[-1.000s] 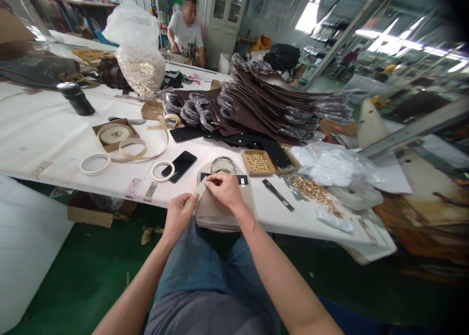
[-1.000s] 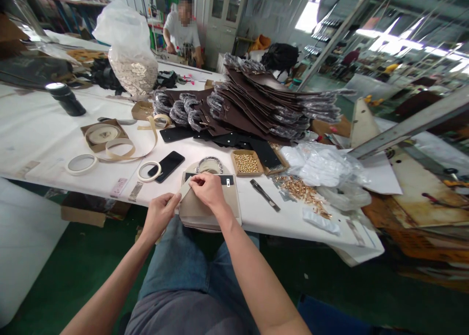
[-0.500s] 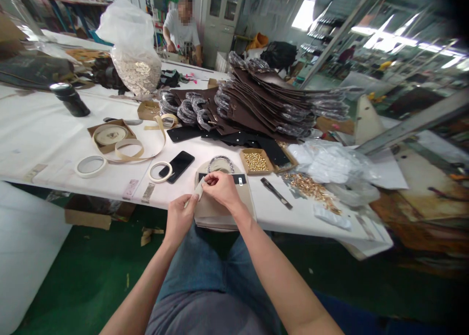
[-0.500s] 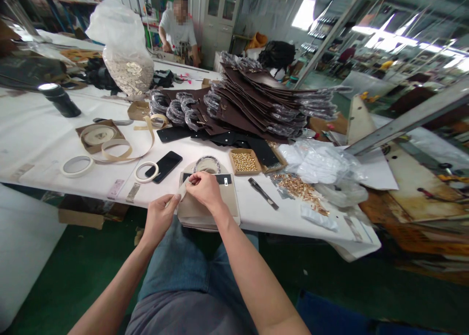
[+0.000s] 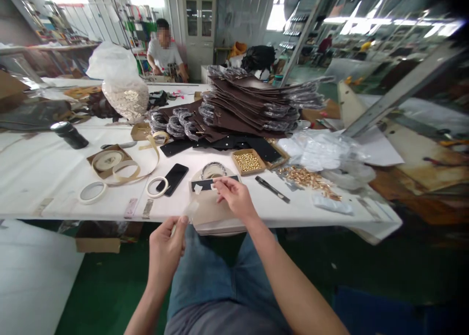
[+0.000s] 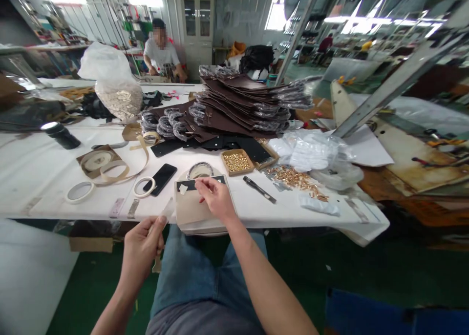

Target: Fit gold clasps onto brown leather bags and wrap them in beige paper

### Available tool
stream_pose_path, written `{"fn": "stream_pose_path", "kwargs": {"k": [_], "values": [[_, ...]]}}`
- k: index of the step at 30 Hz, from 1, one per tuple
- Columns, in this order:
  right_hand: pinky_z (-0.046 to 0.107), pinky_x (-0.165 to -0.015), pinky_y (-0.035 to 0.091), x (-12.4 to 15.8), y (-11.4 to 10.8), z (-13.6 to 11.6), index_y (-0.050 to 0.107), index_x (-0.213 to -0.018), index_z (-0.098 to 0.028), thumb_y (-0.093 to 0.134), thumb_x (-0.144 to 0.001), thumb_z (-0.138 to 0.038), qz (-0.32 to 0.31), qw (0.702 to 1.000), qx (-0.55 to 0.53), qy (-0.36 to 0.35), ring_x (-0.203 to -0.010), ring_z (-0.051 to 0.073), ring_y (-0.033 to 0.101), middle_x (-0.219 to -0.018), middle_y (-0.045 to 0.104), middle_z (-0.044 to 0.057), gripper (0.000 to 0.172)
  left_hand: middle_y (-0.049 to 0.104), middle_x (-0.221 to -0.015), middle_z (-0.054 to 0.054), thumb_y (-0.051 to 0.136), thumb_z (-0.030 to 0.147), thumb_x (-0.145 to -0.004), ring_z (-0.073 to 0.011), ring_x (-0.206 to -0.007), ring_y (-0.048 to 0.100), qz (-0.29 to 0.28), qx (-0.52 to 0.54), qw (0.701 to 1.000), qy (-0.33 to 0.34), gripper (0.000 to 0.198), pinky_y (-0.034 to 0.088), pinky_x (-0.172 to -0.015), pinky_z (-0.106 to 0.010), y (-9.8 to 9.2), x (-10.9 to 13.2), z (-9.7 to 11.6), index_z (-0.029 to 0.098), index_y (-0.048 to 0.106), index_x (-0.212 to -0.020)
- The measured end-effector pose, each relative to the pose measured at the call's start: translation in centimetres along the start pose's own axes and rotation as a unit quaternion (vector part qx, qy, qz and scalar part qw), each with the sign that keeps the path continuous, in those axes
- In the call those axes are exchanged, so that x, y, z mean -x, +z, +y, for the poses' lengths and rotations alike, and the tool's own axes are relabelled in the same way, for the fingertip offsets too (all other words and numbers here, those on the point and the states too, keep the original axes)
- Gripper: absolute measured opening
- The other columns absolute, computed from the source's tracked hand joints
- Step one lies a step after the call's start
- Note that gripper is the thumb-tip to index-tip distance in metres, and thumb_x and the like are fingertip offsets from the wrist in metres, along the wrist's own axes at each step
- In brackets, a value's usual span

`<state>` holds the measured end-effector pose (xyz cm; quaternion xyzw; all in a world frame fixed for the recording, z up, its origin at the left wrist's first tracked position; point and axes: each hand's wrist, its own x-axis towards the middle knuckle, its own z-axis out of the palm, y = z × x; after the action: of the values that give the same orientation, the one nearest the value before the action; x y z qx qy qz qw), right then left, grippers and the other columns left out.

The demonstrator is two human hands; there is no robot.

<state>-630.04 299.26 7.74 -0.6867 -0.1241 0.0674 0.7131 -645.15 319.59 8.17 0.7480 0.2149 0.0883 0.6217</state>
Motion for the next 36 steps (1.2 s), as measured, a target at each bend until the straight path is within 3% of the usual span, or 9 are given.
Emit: {"fn": "stream_pose_path", "kwargs": {"k": [4,9,12,15,18,20,24,29,36], "values": [[0.035,-0.09,0.067,4.2,-0.7,-0.3,0.072,-0.148,-0.026,0.107,-0.073,-0.041,-0.065,0.995,-0.055,0.06,-0.109,0.024,0.078,-0.128,0.08,0.007,0.084,0.062,-0.058,0.0,0.074,0.069,-0.1,-0.0158,-0.046,0.056,-0.066,0.035,0.997,-0.008,0.05,0.041,-0.044,-0.025,3.4,-0.4,0.4,0.021,0.072,-0.086],[0.035,-0.077,0.064,6.2,-0.8,0.4,0.071,-0.135,-0.023,0.102,-0.08,-0.046,-0.009,0.98,-0.149,0.128,-0.079,0.02,0.074,-0.093,0.079,0.0,0.067,0.079,-0.083,-0.011,0.073,0.069,-0.1,-0.0227,-0.066,0.075,-0.155,0.048,0.987,-0.011,0.051,0.058,-0.055,-0.028,6.8,-0.6,0.6,0.018,0.074,-0.094],[0.032,-0.074,0.06,6.5,-1.9,0.9,0.069,-0.138,-0.023,0.101,-0.082,-0.047,-0.016,0.976,-0.165,0.139,-0.073,0.018,0.071,-0.084,0.076,-0.002,0.069,0.084,-0.106,-0.014,0.075,0.067,-0.1,-0.0267,-0.084,0.081,-0.197,0.022,0.98,-0.006,0.056,0.059,-0.053,-0.026,7.5,-0.7,0.6,0.018,0.074,-0.127],[0.031,-0.07,0.056,6.7,-3.2,1.2,0.063,-0.146,-0.021,0.097,-0.087,-0.054,-0.057,0.978,-0.13,0.151,-0.068,0.017,0.069,-0.083,0.078,0.0,0.075,0.076,-0.074,-0.002,0.066,0.064,-0.107,-0.0182,-0.054,0.068,-0.244,0.008,0.97,0.001,0.054,0.048,-0.046,-0.023,7.9,-0.6,1.1,0.019,0.073,-0.136],[0.03,-0.064,0.052,6.5,-4.3,1.2,0.067,-0.141,-0.019,0.091,-0.092,-0.061,-0.031,0.991,-0.027,0.13,-0.063,0.018,0.066,-0.076,0.075,-0.001,0.069,0.056,-0.048,0.003,0.056,0.062,-0.112,-0.0123,-0.036,0.046,-0.241,-0.028,0.97,0.013,0.053,0.034,-0.044,-0.023,8.5,-0.7,1.6,0.017,0.079,-0.097],[0.029,-0.064,0.05,6.1,-5.1,1.0,0.074,-0.132,-0.019,0.093,-0.09,-0.06,0.014,0.994,0.049,0.092,-0.066,0.017,0.064,-0.078,0.074,0.0,0.062,0.06,-0.05,0.0,0.057,0.061,-0.111,-0.0115,-0.037,0.045,-0.228,-0.05,0.972,0.015,0.056,0.031,-0.045,-0.025,9.0,-1.0,1.7,0.018,0.077,-0.081],[0.029,-0.067,0.05,4.8,-6.7,0.6,0.085,-0.11,-0.019,0.095,-0.085,-0.057,0.037,0.994,0.079,0.064,-0.074,0.016,0.064,-0.093,0.079,0.004,0.046,0.07,-0.059,-0.001,0.063,0.06,-0.107,-0.0118,-0.041,0.048,-0.226,-0.065,0.972,0.017,0.052,0.034,-0.049,-0.026,10.1,-1.8,1.4,0.018,0.08,-0.083],[0.03,-0.057,0.042,3.9,-7.8,1.2,0.087,-0.095,-0.019,0.087,-0.091,-0.056,0.075,0.986,0.116,0.091,-0.06,0.016,0.055,-0.077,0.076,0.003,0.037,0.062,-0.05,0.001,0.067,0.062,-0.102,-0.0139,-0.042,0.05,-0.204,-0.054,0.977,-0.003,0.05,0.035,-0.05,-0.026,11.7,-2.8,0.7,0.018,0.079,-0.081],[0.038,-0.09,0.057,0.4,-8.5,1.9,0.085,-0.1,-0.024,0.07,-0.105,-0.034,0.119,0.934,0.326,-0.087,-0.101,0.028,0.076,-0.109,0.085,0.01,0.02,0.061,-0.053,0.0,0.055,0.055,-0.108,-0.0153,-0.047,0.053,-0.183,-0.074,0.979,0.047,0.049,0.037,-0.055,-0.027,15.4,-5.4,1.1,0.018,0.076,-0.083]]}}
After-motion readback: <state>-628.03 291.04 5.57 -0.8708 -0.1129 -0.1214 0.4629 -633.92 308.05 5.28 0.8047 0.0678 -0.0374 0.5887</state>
